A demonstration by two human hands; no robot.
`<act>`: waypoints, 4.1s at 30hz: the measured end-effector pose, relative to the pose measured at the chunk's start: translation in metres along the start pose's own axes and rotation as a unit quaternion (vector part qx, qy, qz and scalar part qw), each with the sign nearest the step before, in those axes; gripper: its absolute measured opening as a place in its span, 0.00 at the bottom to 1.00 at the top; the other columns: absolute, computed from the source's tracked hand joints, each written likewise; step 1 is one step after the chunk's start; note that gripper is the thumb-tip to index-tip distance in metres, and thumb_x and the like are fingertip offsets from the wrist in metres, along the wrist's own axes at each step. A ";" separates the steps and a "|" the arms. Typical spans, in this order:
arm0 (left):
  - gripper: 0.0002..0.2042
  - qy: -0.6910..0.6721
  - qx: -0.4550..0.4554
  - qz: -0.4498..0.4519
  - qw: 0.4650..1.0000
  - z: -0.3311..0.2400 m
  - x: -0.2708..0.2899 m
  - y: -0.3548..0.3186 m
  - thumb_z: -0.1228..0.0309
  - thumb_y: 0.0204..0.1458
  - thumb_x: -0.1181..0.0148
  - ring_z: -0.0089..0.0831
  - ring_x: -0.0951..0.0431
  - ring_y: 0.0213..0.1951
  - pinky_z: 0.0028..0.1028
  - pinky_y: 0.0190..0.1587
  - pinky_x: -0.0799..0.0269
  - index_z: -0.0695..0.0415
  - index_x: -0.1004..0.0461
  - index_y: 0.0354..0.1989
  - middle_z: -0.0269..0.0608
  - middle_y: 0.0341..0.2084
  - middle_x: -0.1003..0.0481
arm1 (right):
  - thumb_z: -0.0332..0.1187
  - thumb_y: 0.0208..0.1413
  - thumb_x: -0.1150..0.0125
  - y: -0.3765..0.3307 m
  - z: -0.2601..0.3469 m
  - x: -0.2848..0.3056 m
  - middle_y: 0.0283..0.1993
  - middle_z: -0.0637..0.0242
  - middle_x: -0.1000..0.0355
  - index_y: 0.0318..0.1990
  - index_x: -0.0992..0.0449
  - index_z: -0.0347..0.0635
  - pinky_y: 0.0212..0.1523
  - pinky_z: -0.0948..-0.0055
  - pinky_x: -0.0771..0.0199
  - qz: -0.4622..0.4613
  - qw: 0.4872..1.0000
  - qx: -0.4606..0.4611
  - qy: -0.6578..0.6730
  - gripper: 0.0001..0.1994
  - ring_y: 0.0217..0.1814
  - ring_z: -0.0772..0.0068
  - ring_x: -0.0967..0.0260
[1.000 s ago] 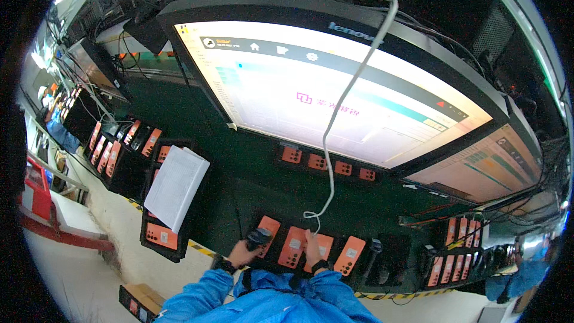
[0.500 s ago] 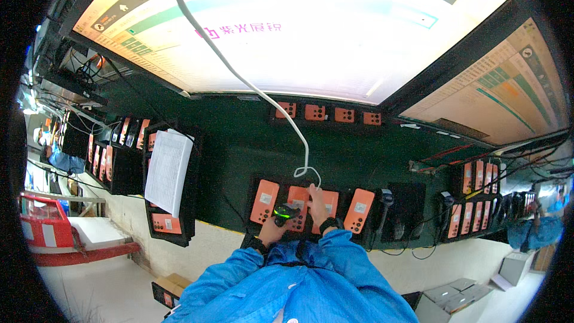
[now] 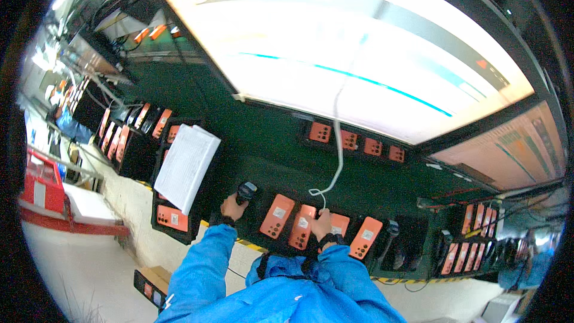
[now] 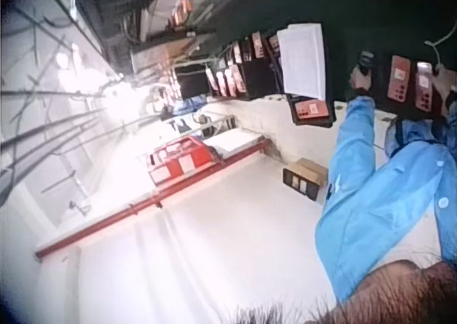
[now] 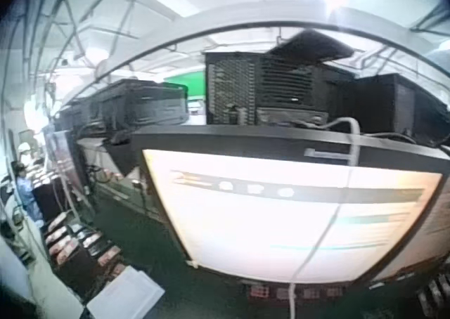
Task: Scanning barcodes and testing handheld electronic devices at a factory workstation.
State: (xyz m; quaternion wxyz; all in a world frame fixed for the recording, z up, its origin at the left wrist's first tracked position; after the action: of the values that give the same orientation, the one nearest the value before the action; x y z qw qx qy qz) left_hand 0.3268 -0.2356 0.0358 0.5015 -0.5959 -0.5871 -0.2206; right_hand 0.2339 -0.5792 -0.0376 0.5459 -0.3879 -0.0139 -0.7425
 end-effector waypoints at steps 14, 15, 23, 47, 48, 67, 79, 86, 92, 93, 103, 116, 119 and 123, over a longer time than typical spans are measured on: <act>0.13 -0.349 -0.273 0.179 0.878 -0.125 -0.094 -0.108 0.76 0.42 0.37 0.45 0.23 0.33 0.37 0.35 0.30 0.58 0.26 0.39 0.49 0.26 0.24 | 0.43 0.64 0.55 -0.058 0.023 0.056 0.36 0.69 0.32 0.48 0.31 0.40 0.38 0.76 0.34 0.057 0.960 0.070 0.263 0.16 0.38 0.78 0.35; 0.13 -0.354 -0.271 0.181 0.876 -0.124 -0.093 -0.108 0.76 0.42 0.37 0.45 0.23 0.33 0.37 0.35 0.30 0.58 0.26 0.39 0.49 0.26 0.24 | 0.43 0.64 0.55 -0.062 0.034 0.063 0.36 0.69 0.32 0.48 0.31 0.40 0.38 0.76 0.34 0.056 0.962 0.068 0.258 0.16 0.38 0.78 0.35; 0.14 -0.286 -0.347 0.106 0.887 -0.124 -0.073 -0.119 0.75 0.38 0.33 0.44 0.24 0.31 0.37 0.35 0.30 0.56 0.24 0.37 0.44 0.27 0.23 | 0.29 0.54 0.41 -0.078 0.087 0.072 0.38 0.64 0.24 0.37 0.23 0.35 0.42 0.76 0.29 0.091 0.977 0.139 0.136 0.07 0.40 0.75 0.28; 0.15 -0.382 0.265 -0.173 0.868 0.227 -0.148 -0.328 0.73 0.41 0.41 0.38 0.23 0.42 0.33 0.47 0.29 0.59 0.25 0.41 0.45 0.36 0.23 | 0.44 0.53 0.45 0.032 0.056 0.029 0.50 0.44 0.31 0.53 0.31 0.35 0.52 0.56 0.35 -0.088 0.966 0.195 -0.145 0.25 0.53 0.45 0.35; 0.15 -0.335 0.343 -0.131 0.868 0.250 -0.162 -0.354 0.72 0.40 0.40 0.37 0.23 0.42 0.32 0.46 0.28 0.58 0.24 0.40 0.44 0.35 0.22 | 0.38 0.53 0.42 0.017 0.050 0.036 0.53 0.44 0.34 0.57 0.36 0.34 0.54 0.55 0.37 -0.148 0.938 0.287 -0.125 0.26 0.55 0.45 0.37; 0.10 -0.408 0.219 -0.179 0.868 0.448 -0.084 -0.326 0.67 0.47 0.41 0.31 0.22 0.30 0.29 0.36 0.26 0.59 0.24 0.36 0.44 0.29 0.22 | 0.33 0.46 0.37 -0.189 0.032 -0.281 0.29 0.63 0.30 0.35 0.30 0.36 0.22 0.71 0.32 0.318 0.934 0.107 -0.120 0.12 0.26 0.71 0.34; 0.12 -0.572 0.512 -0.080 0.636 0.628 -0.109 -0.420 0.70 0.49 0.45 0.33 0.22 0.27 0.35 0.24 0.26 0.54 0.25 0.43 0.43 0.31 0.23 | 0.37 0.42 0.32 -0.281 0.154 -0.523 0.26 0.65 0.27 0.27 0.26 0.42 0.31 0.73 0.31 0.387 0.893 0.183 -0.137 0.11 0.29 0.76 0.33; 0.11 -0.599 0.532 -0.091 0.591 0.715 -0.066 -0.382 0.72 0.50 0.46 0.36 0.23 0.27 0.35 0.26 0.26 0.57 0.28 0.43 0.43 0.28 0.25 | 0.40 0.41 0.32 -0.283 0.257 -0.641 0.27 0.61 0.26 0.28 0.25 0.42 0.34 0.69 0.29 0.365 0.894 0.159 -0.206 0.13 0.30 0.69 0.30; 0.12 -0.631 0.459 -0.145 0.608 0.819 0.019 -0.245 0.75 0.48 0.45 0.31 0.26 0.24 0.31 0.25 0.27 0.58 0.28 0.42 0.41 0.27 0.26 | 0.41 0.44 0.34 -0.279 0.404 -0.741 0.28 0.61 0.27 0.30 0.26 0.43 0.35 0.67 0.30 0.391 0.867 0.275 -0.141 0.13 0.30 0.66 0.30; 0.12 -0.634 0.445 -0.156 0.613 0.821 0.060 -0.213 0.75 0.47 0.45 0.29 0.26 0.24 0.30 0.24 0.27 0.59 0.28 0.42 0.40 0.27 0.26 | 0.41 0.44 0.34 -0.274 0.415 -0.748 0.28 0.61 0.27 0.30 0.26 0.43 0.35 0.67 0.30 0.381 0.872 0.276 -0.138 0.13 0.30 0.66 0.30; 0.11 -0.600 0.329 -0.011 0.729 0.864 0.240 0.087 0.75 0.48 0.43 0.28 0.23 0.24 0.24 0.21 0.30 0.60 0.27 0.42 0.46 0.30 0.22 | 0.42 0.43 0.33 -0.184 0.372 -0.734 0.30 0.61 0.25 0.33 0.25 0.38 0.32 0.72 0.28 0.237 0.954 0.086 -0.163 0.17 0.31 0.70 0.28; 0.07 -0.509 -0.123 -0.118 0.844 0.695 0.567 0.379 0.75 0.49 0.45 0.23 0.24 0.28 0.21 0.31 0.30 0.61 0.27 0.36 0.37 0.26 0.23 | 0.40 0.57 0.44 -0.267 0.589 -0.734 0.36 0.64 0.27 0.46 0.30 0.37 0.34 0.71 0.29 0.297 0.947 0.115 -0.026 0.16 0.34 0.70 0.30; 0.06 -0.469 -0.160 -0.132 0.858 0.635 0.613 0.405 0.75 0.46 0.43 0.27 0.26 0.29 0.25 0.32 0.31 0.60 0.27 0.34 0.37 0.27 0.24 | 0.41 0.57 0.45 -0.307 0.711 -0.730 0.37 0.63 0.27 0.48 0.30 0.39 0.38 0.72 0.30 0.391 0.895 0.191 -0.100 0.17 0.37 0.70 0.29; 0.13 -0.275 -0.291 -0.218 0.890 0.557 0.629 0.418 0.73 0.39 0.38 0.40 0.29 0.37 0.36 0.40 0.35 0.55 0.27 0.36 0.39 0.31 0.26 | 0.42 0.58 0.46 -0.302 0.787 -0.706 0.36 0.62 0.27 0.47 0.30 0.41 0.39 0.70 0.30 0.384 0.899 0.204 -0.043 0.17 0.39 0.68 0.29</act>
State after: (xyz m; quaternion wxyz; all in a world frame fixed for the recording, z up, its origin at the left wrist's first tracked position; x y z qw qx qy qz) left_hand 0.6642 0.6232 0.2071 0.0637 -0.6092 -0.7260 -0.3126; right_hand 0.5000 0.4574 0.2169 0.8550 -0.2743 -0.0385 -0.4385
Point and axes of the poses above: each hand's wrist, its own y-axis towards the middle knuckle, its own x-axis out of the back of the hand, z = x × y, the point moved 7 cm from there along y, towards the middle knuckle
